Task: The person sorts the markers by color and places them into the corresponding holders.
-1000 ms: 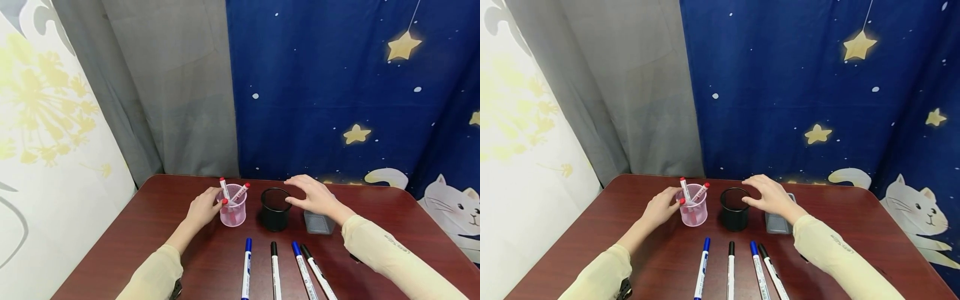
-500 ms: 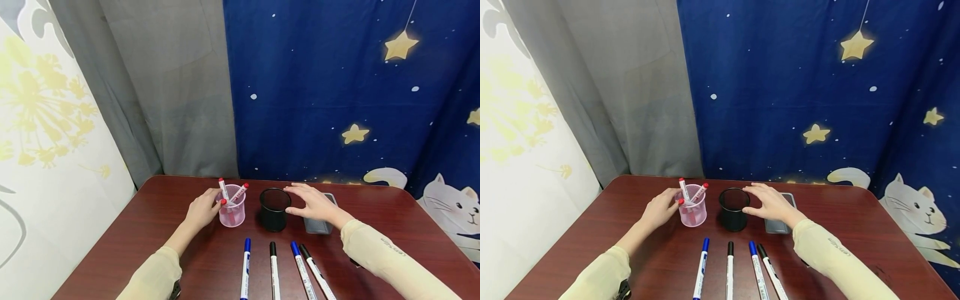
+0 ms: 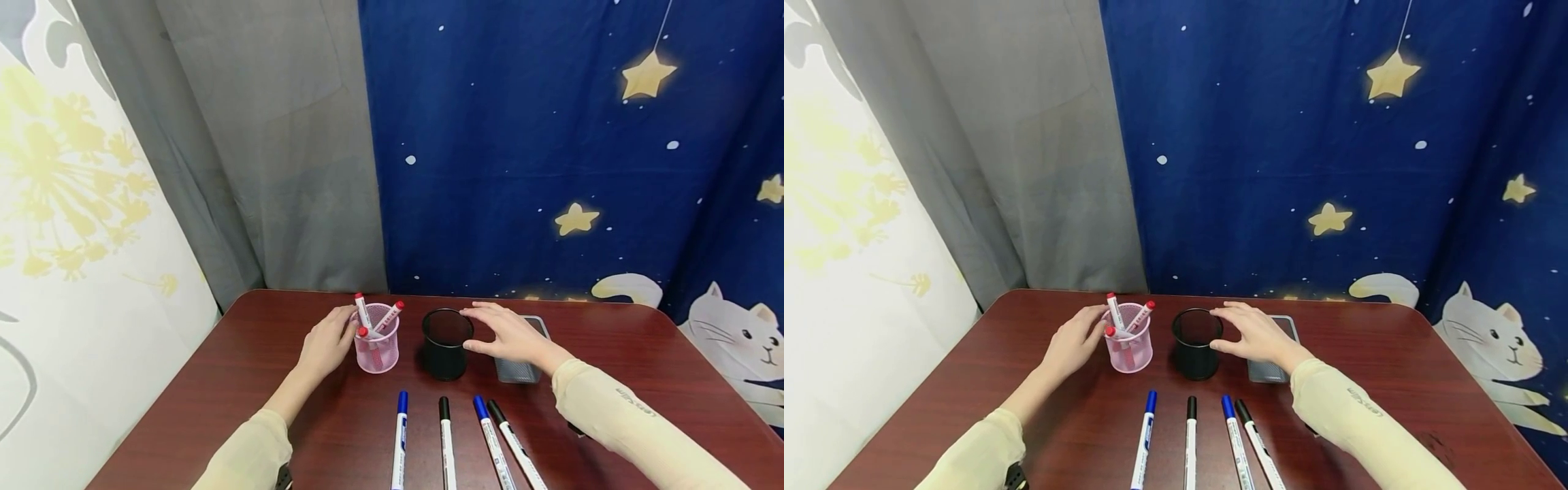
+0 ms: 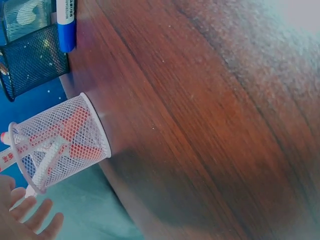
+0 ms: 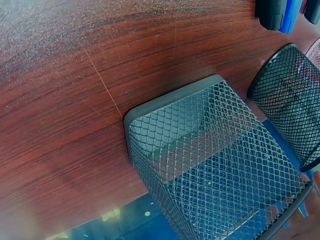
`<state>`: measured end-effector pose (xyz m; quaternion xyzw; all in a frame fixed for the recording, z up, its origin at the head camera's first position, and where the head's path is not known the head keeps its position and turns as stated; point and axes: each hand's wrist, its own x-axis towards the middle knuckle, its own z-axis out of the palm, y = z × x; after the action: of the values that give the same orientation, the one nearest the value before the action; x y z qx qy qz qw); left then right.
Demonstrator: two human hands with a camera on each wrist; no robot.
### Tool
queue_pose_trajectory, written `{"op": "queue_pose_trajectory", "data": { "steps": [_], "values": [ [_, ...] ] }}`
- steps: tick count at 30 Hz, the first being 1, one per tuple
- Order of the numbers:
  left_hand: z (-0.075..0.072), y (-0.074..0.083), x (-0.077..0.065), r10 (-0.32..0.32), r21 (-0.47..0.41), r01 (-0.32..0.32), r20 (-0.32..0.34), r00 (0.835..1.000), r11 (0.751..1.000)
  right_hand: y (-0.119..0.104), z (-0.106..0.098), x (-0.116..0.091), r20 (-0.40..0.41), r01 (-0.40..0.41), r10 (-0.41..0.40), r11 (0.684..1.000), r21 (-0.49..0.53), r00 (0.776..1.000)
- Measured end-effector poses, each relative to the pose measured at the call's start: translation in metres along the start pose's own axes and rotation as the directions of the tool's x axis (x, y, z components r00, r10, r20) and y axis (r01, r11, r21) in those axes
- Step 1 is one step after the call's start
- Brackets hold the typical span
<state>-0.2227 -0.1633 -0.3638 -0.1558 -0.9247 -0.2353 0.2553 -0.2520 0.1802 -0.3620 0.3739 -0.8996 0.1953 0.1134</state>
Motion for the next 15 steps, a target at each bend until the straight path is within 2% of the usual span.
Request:
{"op": "queue_pose_trajectory", "data": {
  "steps": [3,5,7,10,15],
  "values": [
    [-0.007,0.001,0.002,0.079,-0.017,-0.082,-0.117,0.990,0.997,0.000,0.001,0.000,-0.009,0.010,-0.010,1.000,0.000,1.000],
    [-0.013,0.004,0.003,0.146,-0.029,-0.155,-0.199,0.969,0.987,0.001,0.001,0.000,-0.013,0.011,-0.011,1.000,0.001,1.000],
    [-0.019,0.009,0.005,0.217,-0.033,-0.235,-0.273,0.937,0.972,0.001,0.002,0.000,-0.016,0.013,-0.013,1.000,0.002,1.000],
    [-0.026,0.020,0.004,0.315,-0.044,-0.349,-0.340,0.886,0.936,0.001,0.001,0.000,-0.015,0.007,-0.006,1.000,0.013,1.000],
    [-0.030,0.048,-0.001,0.480,-0.034,-0.534,-0.392,0.785,0.845,0.000,0.002,0.001,-0.020,-0.003,0.003,1.000,0.029,1.000]
  ]
}}
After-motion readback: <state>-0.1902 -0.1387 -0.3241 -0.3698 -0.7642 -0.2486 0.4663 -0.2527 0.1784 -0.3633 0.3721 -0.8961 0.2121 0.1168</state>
